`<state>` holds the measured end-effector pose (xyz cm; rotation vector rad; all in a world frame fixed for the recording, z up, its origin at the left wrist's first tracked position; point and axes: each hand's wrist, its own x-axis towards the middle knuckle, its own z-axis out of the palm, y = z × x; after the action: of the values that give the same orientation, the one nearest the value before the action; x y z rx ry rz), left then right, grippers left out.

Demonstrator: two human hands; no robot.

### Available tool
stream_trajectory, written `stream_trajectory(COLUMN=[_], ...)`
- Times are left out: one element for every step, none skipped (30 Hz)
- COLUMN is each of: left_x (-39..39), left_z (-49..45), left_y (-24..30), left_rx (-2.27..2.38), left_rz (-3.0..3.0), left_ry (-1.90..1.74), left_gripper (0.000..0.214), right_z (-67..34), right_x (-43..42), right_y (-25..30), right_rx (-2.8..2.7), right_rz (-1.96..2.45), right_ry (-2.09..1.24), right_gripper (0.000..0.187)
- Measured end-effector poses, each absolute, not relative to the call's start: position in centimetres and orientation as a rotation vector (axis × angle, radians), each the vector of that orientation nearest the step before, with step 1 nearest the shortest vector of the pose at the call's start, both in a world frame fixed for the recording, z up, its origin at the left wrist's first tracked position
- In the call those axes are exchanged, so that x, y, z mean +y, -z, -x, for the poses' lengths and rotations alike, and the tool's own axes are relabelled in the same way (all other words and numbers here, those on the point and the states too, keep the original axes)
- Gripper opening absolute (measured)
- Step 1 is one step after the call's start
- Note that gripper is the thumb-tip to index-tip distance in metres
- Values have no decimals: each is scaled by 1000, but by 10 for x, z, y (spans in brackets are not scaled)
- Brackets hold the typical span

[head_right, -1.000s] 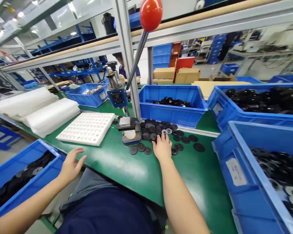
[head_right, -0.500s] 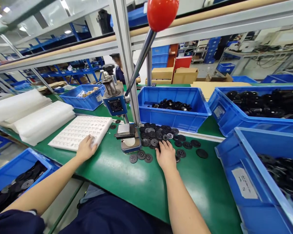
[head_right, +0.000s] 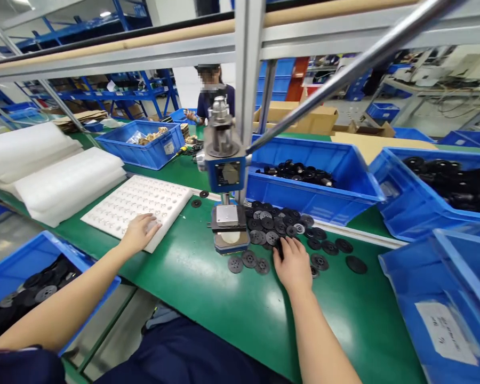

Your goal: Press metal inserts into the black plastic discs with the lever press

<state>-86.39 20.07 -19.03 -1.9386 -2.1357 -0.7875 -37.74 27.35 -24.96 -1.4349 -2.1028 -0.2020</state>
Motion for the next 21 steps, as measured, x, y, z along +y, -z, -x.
stream_trajectory(left_x=[203,205,207,207,207,207,206,206,206,206,206,206,207,207,207,209,211,214,219,224,229], left_z=[868,871,873,873,873,871,868,864,859,855,851,848,847,847,849,853,858,863,869,874,878], left_y=[191,193,195,199,202,205,209,212,215,218,220,223,227,230,234,238,241,244,246,248,249], left_rx=[-2118,-2110,-2105,-2098,-2089,-2080,-2072,-2068,-2069,-2076,-2090,-2108,-2128,-2148,-2164,-2176,-2184,-2186,-2181,-2171,-2153], left_rz=[1971,1980,1973,1961,1948,1929,1907,1881,1856,1832,1813,1804,1809,1822,1842,1865,1895,1933,1982,2040,2105], left_ry=[810,821,832,854,882,914,943,961,962,944,910,868,825,787,753,726,700,674,651,631,622], left_gripper=[28,28,28,28,28,27,26,25,25,25,25,26,26,26,26,26,27,27,27,27,27], right_z=[376,374,372,371,370,369,368,367,366,364,362,358,354,350,347,344,343,343,344,347,352], right_x=[274,274,275,275,275,274,274,274,274,274,274,274,274,273,271,269,267,264,261,258,254], right_y=[251,251,251,250,249,247,246,245,246,248,251,255,259,264,268,271,272,271,269,265,260], right_rx=[-2095,-2092,-2097,-2106,-2119,-2130,-2137,-2141,-2139,-2132,-2123,-2112,-2101,-2089,-2078,-2069,-2062,-2053,-2044,-2029,-2001], right_rz=[1431,1429,1424,1416,1407,1401,1395,1385,1372,1360,1353,1354,1369,1398,1438,1481,1526,1575,1620,1660,1696], right_ry=[246,287,326,360,386,404,418,431,448,466,481,488,487,480,471,463,456,452,444,436,426], right_gripper=[40,41,41,42,43,45,46,47,48,47,46,46,45,44,44,42,40,38,36,34,33])
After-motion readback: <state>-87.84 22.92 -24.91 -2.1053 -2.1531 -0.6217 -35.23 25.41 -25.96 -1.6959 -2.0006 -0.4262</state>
